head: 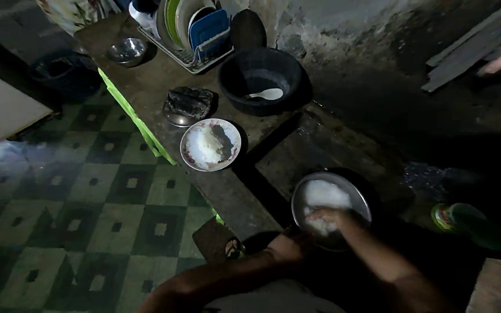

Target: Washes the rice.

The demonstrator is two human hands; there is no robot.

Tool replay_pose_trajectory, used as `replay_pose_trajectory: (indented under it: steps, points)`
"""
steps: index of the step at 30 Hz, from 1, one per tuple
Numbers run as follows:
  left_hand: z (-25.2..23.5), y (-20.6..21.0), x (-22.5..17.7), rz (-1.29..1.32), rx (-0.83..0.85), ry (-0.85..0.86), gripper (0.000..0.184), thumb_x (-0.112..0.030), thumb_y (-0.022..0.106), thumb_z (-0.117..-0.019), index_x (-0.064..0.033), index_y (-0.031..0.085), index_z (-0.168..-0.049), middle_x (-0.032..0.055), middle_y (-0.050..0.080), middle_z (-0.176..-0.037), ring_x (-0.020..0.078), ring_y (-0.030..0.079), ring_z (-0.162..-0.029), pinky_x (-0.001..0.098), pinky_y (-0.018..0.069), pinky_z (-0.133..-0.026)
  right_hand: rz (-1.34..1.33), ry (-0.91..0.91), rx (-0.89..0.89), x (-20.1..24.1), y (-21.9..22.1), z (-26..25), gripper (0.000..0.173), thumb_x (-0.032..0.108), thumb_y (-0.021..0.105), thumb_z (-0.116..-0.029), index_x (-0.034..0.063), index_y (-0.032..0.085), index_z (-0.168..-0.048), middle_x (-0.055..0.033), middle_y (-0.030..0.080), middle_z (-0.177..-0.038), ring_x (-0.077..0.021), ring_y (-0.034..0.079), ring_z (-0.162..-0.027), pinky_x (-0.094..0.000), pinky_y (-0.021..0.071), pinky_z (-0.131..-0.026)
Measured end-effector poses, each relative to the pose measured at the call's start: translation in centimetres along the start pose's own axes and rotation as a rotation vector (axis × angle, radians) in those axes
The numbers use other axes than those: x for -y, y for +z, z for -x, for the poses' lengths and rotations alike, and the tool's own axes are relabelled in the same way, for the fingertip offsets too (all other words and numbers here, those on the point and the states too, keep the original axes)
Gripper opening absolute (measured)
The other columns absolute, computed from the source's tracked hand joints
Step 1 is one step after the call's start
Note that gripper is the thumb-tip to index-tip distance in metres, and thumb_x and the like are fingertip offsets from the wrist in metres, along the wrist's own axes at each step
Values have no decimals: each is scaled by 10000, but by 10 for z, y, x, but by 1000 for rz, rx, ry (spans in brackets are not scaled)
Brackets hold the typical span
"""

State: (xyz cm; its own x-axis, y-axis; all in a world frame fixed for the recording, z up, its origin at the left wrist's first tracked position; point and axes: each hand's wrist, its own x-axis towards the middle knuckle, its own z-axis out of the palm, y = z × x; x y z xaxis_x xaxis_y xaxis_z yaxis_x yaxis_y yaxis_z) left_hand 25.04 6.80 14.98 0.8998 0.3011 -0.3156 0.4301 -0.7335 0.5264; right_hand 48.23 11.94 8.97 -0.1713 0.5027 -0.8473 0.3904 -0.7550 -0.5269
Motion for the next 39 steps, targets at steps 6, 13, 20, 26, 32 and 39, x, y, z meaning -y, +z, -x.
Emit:
replay_pose_trajectory:
  steps: [6,13,20,26,32,39]
  points:
    - [2,4,5,-46,-107,34,471,-149,570,-1016,-46,526,-1473,120,537,-1524,304,468,-1445,558,317,-1209,116,-97,-116,30,-19,11,531,122,731,-927,-16,510,-1390,-187,656,-1166,-228,664,-966,-421,569,-869]
    - [5,-36,22,250,-352,-313,401,-283,546,-1035,-77,654,-1361,148,655,-1372,317,618,-1279,497,446,-1112,396,-2,-580,40,-12,19,557,392,714,-965,-59,638,-1283,-303,629,-1292,-438,586,-1250,-620,432,-1075]
    - [-23,-57,52,422,-213,-616,470,-313,483,-1072,-125,506,-1502,152,576,-1450,324,615,-1277,531,514,-1038,747,-177,-769,22,12,1,561,414,699,-945,46,615,-1359,-248,467,-1505,-442,400,-1426,-630,303,-1170]
    - [-31,-60,55,529,-102,-682,438,-374,443,-1090,-107,581,-1408,178,655,-1315,353,642,-1219,583,513,-997,929,-97,-466,8,27,-13,661,389,504,-1056,84,325,-1615,-188,23,-1730,-395,-19,-1595,-712,-35,-1216]
    - [-27,-57,65,641,-72,-666,442,-383,420,-1106,-59,630,-1321,194,668,-1271,338,641,-1216,558,496,-1029,1076,-12,-295,4,22,-18,509,59,423,-1046,-101,379,-1526,-297,105,-1687,-464,44,-1575,-616,207,-1228]
    - [-30,-62,64,609,-44,-716,404,-389,476,-1079,-69,663,-1239,185,683,-1214,346,657,-1164,576,514,-966,1025,128,-136,16,27,-2,410,100,334,-1104,-118,526,-1394,-341,506,-1453,-512,465,-1374,-660,359,-1111]
